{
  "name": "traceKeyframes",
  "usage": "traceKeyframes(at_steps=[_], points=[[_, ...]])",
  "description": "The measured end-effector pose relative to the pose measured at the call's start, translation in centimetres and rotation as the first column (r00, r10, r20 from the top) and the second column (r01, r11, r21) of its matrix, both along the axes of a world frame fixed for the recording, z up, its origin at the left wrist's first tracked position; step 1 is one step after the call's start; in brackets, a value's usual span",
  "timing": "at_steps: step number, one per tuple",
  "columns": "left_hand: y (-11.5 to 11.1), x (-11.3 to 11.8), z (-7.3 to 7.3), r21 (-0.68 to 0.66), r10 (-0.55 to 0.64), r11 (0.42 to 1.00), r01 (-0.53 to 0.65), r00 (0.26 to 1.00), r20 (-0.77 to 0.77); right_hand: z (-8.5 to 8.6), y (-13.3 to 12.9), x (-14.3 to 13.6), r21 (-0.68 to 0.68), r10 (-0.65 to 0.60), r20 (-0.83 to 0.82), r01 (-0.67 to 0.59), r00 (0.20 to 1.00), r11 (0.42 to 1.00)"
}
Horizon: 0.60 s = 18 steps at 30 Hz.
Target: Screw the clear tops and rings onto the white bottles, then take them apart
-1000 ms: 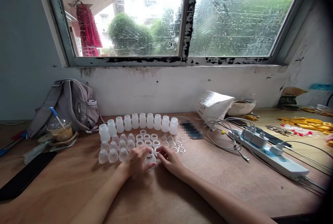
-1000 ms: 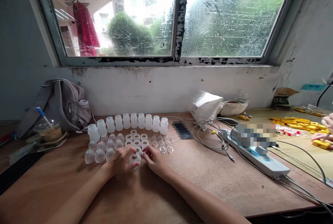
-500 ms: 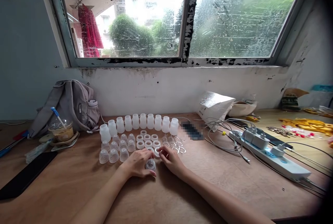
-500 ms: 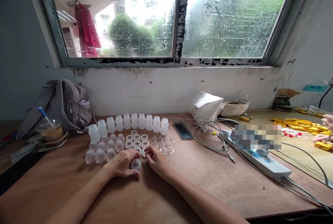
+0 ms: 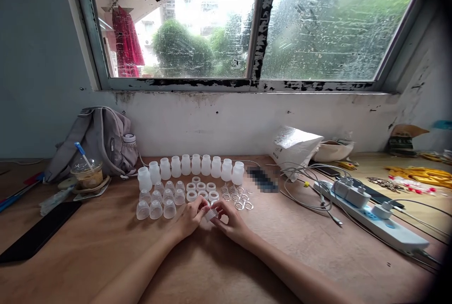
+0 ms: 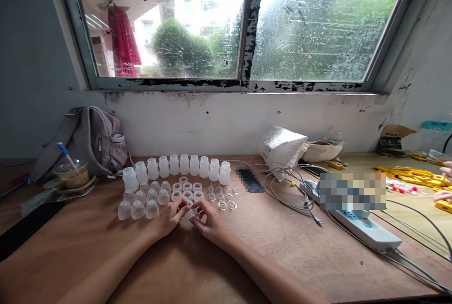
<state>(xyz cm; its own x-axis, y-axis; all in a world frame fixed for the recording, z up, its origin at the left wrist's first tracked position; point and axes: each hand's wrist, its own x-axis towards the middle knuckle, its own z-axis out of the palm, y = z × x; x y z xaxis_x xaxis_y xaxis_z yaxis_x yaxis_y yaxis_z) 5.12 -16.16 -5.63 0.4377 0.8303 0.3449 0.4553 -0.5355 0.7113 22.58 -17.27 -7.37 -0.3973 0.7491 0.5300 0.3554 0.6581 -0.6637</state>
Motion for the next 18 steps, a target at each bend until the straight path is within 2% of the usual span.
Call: traceKeyframes(at_steps=[4, 6, 9, 11, 14, 18], points=[[0.1, 1.0, -0.8, -0.195, 0.008, 0.98, 0.043, 0.968, 0.251, -0.1, 0.1, -0.2, -0.076, 0.009, -0.089, -0.016, 0.996, 0.997], [0.2, 1.4, -1.2, -0.226, 0.026, 0.973, 0.051, 0.945, 0.327, -0.3, 0.3, -0.2, -0.109, -0.032, -0.124, 0.018, 0.992, 0.994], [-0.1, 1.7, -1.2, -0.244, 0.111, 0.97, -0.017, 0.921, 0.374, -0.6, 0.7, -0.2, -0.136, -0.134, -0.148, 0.114, 0.98, 0.984], [-0.5, 1.7, -0.9, -0.214, 0.114, 0.976, -0.041, 0.934, 0.338, -0.7, 1.0, -0.1, -0.142, -0.179, -0.149, 0.158, 0.972, 0.977], [-1.2, 1.7, -0.5, -0.123, 0.037, 0.992, -0.013, 0.98, 0.195, -0.8, 1.2, -0.1, -0.136, -0.224, -0.137, 0.205, 0.965, 0.969], [-1.6, 1.8, -0.6, -0.013, 0.035, 0.999, -0.034, 0.997, 0.063, -1.1, 1.2, -0.1, -0.118, -0.221, -0.098, 0.209, 0.97, 0.971]])
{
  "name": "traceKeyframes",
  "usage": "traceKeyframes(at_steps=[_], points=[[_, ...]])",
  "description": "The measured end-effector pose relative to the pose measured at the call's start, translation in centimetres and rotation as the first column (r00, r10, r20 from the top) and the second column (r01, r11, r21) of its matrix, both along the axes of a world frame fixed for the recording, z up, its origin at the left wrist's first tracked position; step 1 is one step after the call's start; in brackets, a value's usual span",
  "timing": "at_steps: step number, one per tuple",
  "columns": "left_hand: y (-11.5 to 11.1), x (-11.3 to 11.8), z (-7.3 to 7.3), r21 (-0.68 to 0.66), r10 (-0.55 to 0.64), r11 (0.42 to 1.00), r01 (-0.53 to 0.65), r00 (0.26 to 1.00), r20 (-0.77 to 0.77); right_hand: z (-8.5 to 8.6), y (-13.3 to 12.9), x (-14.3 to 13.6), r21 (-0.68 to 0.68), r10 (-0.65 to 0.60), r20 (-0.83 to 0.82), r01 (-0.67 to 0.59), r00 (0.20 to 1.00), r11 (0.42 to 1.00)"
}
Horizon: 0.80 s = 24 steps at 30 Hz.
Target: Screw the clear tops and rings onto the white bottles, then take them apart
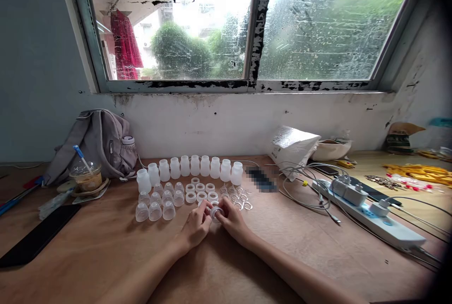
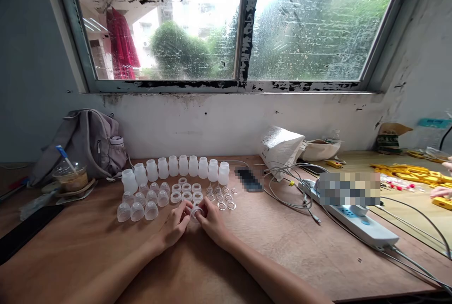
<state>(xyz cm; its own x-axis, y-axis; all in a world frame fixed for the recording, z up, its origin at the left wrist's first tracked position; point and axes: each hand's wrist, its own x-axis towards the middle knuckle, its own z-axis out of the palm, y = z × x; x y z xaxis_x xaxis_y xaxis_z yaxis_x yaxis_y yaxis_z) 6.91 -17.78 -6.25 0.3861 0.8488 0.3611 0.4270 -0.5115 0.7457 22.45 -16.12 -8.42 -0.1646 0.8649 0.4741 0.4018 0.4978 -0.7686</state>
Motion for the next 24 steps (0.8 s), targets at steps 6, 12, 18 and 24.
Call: traceKeyframes(at_steps=[6, 12, 18, 24], points=[[0.0, -0.4, -0.5, 0.08, -0.004, 0.997, 0.017, 0.988, -0.153, -0.4, 0.2, -0.2, -0.024, 0.065, 0.045, -0.064, 0.997, 0.998], [0.0, -0.2, -0.9, 0.1, 0.003, 0.995, 0.02, 0.974, -0.229, -0.3, 0.4, 0.1, -0.035, 0.073, 0.104, -0.07, 0.992, 0.997], [0.3, -0.2, -1.2, 0.169, 0.012, 0.985, 0.033, 0.966, -0.257, -0.2, 0.2, 0.0, -0.039, 0.085, 0.121, -0.081, 0.989, 0.996], [0.4, -0.4, -1.4, 0.263, 0.063, 0.965, 0.026, 0.944, -0.325, -0.5, -0.2, -0.5, 0.01, 0.058, 0.146, -0.06, 0.988, 0.998]])
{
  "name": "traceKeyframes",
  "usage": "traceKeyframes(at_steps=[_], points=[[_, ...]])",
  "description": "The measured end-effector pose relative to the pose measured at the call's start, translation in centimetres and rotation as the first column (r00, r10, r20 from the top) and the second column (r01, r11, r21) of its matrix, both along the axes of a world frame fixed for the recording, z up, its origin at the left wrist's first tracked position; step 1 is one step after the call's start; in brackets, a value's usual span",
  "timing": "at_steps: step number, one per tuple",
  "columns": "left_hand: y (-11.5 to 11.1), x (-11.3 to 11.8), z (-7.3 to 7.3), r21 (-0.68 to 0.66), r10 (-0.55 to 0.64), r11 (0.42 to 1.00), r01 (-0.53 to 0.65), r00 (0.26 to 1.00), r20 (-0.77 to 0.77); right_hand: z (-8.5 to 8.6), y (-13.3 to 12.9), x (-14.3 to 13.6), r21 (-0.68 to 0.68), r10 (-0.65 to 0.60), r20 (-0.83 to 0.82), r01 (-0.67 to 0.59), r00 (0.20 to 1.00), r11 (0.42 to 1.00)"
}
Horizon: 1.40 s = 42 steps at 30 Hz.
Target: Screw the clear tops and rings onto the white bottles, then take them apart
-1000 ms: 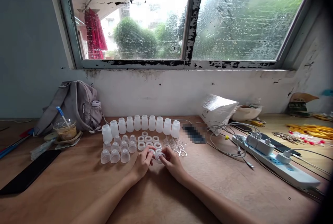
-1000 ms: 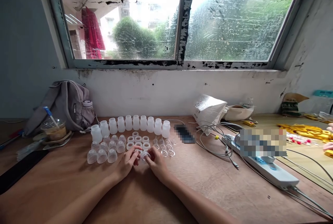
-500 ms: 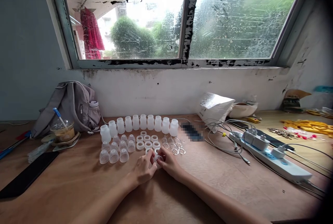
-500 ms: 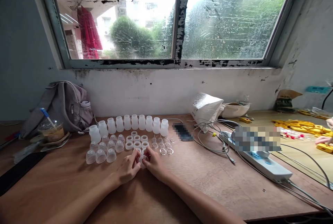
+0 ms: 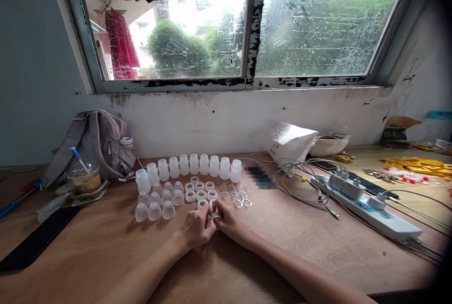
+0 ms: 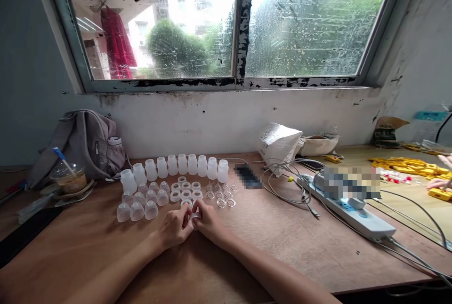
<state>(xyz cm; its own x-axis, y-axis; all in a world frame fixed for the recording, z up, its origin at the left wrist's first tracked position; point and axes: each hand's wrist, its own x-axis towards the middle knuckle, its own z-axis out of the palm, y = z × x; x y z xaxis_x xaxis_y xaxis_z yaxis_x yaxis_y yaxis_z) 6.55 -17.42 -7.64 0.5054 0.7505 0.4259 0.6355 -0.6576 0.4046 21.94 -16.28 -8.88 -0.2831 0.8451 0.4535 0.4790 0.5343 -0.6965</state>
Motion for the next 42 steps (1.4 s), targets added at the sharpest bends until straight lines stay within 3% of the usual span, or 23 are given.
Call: traceKeyframes(at_steps=[4, 7, 10, 13, 18, 21, 24, 31, 37, 42], points=[[0.0, 0.0, 0.1, 0.052, 0.04, 0.998, -0.035, 0.994, -0.1, 0.3, -0.3, -0.2, 0.025, -0.025, 0.026, 0.025, 0.999, 0.999], [0.1, -0.1, 0.6, 0.02, 0.078, 0.997, -0.076, 0.991, -0.112, 0.9, -0.5, 0.0, 0.032, 0.019, -0.001, -0.019, 1.0, 0.999], [0.3, -0.5, 1.5, -0.058, 0.105, 0.993, -0.104, 0.994, 0.019, 1.6, -0.6, 0.5, -0.08, 0.104, -0.105, -0.112, 0.989, 0.99], [0.7, -0.8, 2.1, -0.208, 0.091, 0.977, -0.04, 0.966, 0.241, 1.9, -0.6, 0.8, -0.197, 0.104, -0.209, -0.146, 0.972, 0.97], [1.9, -1.0, 1.0, -0.475, 0.095, 0.864, 0.168, 0.871, 0.482, 1.7, -0.6, 0.7, -0.121, 0.05, -0.189, -0.074, 0.981, 0.99], [2.3, -1.0, 0.5, -0.525, 0.106, 0.819, 0.231, 0.838, 0.535, 1.6, -0.6, 0.5, -0.076, 0.035, -0.137, -0.046, 0.99, 0.996], [1.9, -0.9, 1.2, -0.545, 0.125, 0.805, 0.234, 0.831, 0.542, 1.5, -0.7, 0.5, -0.012, 0.022, -0.085, -0.023, 0.996, 1.0], [0.0, -0.8, 3.5, -0.474, 0.091, 0.87, 0.133, 0.903, 0.421, 1.9, -1.1, 0.4, 0.031, 0.056, -0.042, -0.055, 0.998, 0.998], [-0.2, -0.7, 3.8, -0.405, 0.103, 0.914, 0.027, 0.95, 0.295, 1.6, -1.3, 0.3, 0.017, 0.127, 0.049, -0.128, 0.991, 0.992], [0.6, -0.9, 3.3, -0.295, 0.075, 0.955, 0.003, 0.965, 0.251, 1.8, -1.5, 0.1, 0.008, 0.174, 0.067, -0.175, 0.983, 0.985]])
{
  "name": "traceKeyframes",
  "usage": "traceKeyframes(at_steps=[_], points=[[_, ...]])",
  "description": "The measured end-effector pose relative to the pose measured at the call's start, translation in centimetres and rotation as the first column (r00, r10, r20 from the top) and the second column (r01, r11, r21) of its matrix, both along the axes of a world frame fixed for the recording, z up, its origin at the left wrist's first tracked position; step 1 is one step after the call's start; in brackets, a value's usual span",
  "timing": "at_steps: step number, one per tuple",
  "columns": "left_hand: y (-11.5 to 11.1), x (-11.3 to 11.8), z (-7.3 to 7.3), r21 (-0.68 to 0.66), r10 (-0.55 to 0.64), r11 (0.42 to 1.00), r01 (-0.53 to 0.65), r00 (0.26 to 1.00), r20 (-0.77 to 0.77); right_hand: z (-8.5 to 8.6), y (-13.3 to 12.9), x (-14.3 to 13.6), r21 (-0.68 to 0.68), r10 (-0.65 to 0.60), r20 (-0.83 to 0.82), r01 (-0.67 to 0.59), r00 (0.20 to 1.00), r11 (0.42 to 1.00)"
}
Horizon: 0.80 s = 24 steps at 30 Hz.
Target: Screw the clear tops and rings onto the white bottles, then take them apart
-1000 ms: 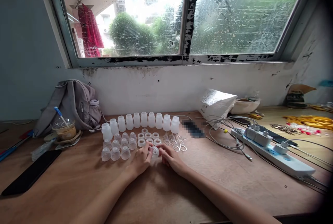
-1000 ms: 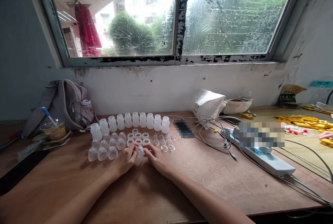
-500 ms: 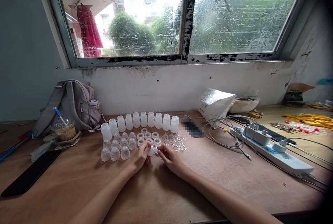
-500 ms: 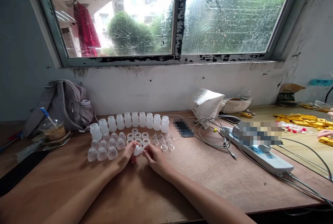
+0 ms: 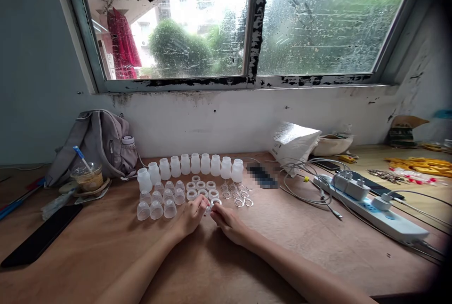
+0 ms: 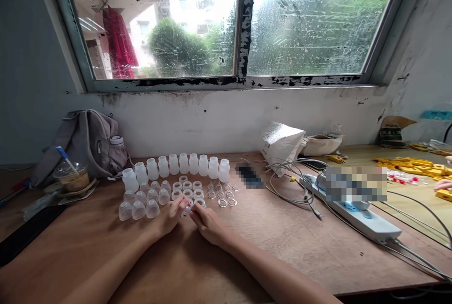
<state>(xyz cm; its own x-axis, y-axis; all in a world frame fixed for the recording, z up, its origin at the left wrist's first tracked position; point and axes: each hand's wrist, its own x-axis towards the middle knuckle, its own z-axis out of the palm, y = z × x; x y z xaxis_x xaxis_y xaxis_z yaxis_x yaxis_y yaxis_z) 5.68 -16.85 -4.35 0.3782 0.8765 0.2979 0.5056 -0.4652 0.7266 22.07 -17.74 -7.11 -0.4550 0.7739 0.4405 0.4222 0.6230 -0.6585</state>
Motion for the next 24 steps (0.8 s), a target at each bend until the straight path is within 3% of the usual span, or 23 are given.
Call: traceKeyframes(at_steps=[7, 16, 18, 20, 22, 24], points=[[1.2, -0.3, -0.7, 0.042, -0.015, 0.999, 0.015, 1.0, -0.004, 0.5, -0.3, -0.3, 0.054, 0.022, -0.027, -0.021, 0.999, 0.998], [0.9, -0.7, 0.1, 0.101, -0.066, 0.993, 0.065, 0.998, 0.009, -0.1, -0.2, 0.4, 0.094, -0.028, 0.004, 0.027, 1.0, 0.995], [1.6, -1.4, 0.9, 0.165, 0.02, 0.986, -0.032, 0.997, 0.071, -0.1, -0.1, 0.6, 0.1, -0.065, 0.01, 0.064, 0.998, 0.993], [2.8, -3.1, 1.9, 0.223, 0.198, 0.949, -0.222, 0.972, 0.128, -0.1, 0.0, 0.8, 0.115, -0.094, 0.012, 0.092, 0.996, 0.989], [4.5, -5.8, 2.8, 0.261, 0.404, 0.866, -0.427, 0.904, 0.138, 0.0, 0.1, 0.9, 0.133, -0.111, 0.012, 0.108, 0.994, 0.985], [6.3, -9.1, 3.2, 0.315, 0.625, 0.705, -0.635, 0.767, 0.147, 0.0, 0.2, 0.9, 0.145, -0.118, 0.014, 0.114, 0.993, 0.983]])
